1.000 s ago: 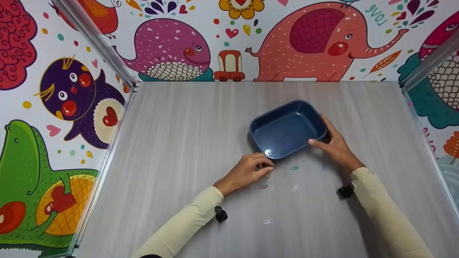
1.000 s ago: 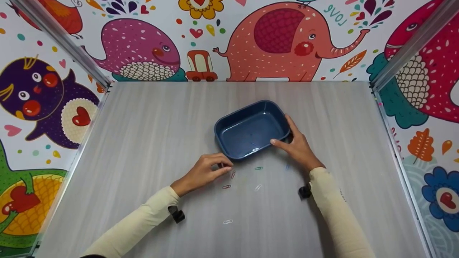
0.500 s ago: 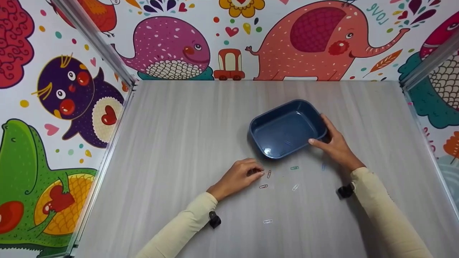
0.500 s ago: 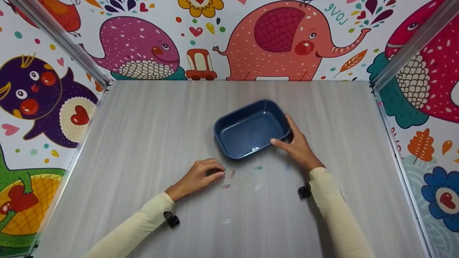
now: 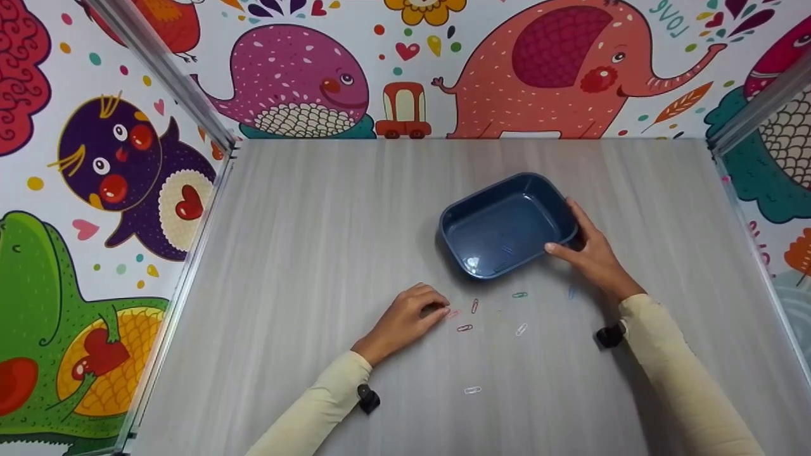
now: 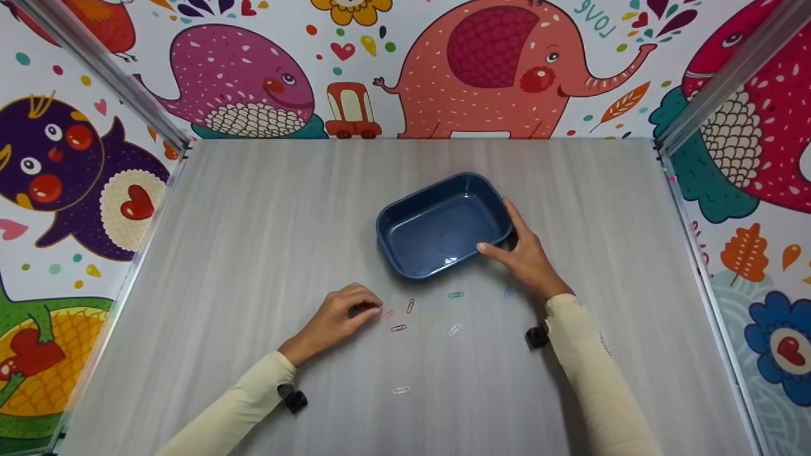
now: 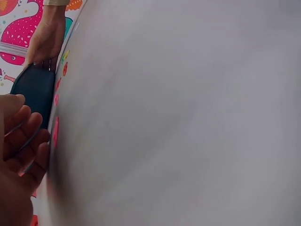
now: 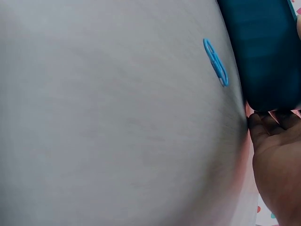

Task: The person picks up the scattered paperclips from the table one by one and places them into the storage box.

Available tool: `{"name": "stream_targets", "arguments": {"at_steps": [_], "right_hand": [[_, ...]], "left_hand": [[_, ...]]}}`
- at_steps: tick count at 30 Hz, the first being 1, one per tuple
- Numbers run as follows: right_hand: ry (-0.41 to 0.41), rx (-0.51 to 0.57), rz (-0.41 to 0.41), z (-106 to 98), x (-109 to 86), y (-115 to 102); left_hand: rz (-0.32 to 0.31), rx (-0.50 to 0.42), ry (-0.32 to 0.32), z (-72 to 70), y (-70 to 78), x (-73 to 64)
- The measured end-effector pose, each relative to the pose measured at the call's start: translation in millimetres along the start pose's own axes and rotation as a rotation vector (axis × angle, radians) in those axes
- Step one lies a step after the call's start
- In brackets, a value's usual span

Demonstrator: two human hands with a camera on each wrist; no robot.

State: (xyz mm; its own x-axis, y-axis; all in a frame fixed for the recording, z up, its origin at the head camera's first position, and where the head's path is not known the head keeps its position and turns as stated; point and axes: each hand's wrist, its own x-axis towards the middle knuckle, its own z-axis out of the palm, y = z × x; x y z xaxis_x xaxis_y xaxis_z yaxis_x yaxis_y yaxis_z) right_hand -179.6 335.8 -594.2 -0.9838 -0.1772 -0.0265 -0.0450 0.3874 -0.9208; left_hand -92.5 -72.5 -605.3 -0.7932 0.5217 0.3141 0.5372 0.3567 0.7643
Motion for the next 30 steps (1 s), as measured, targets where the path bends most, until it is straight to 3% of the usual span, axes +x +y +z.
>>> {"name": "stream_targets", "arguments": {"at_steps": [13,19,24,30], "right_hand": [[0.014,-0.012,-0.006,1,0.7,3],[0.013,-0.014,-0.011,1,1.1,3],[0.014,-0.001,-0.008,2,0.2,1],[0.016,0.023,-0.008,1,-1.2,1]], "left_hand": [[0.025,0.098,0.062,-7.1,-4.7,-22.5],[0.104,0.193,0.08,-9.3,-7.9,-30.5],[0.159,0.33,0.067,-14.7,-9.9,-36.8],[0.196,0.387,0.024,-22.0,-10.9,-45.4]]}}
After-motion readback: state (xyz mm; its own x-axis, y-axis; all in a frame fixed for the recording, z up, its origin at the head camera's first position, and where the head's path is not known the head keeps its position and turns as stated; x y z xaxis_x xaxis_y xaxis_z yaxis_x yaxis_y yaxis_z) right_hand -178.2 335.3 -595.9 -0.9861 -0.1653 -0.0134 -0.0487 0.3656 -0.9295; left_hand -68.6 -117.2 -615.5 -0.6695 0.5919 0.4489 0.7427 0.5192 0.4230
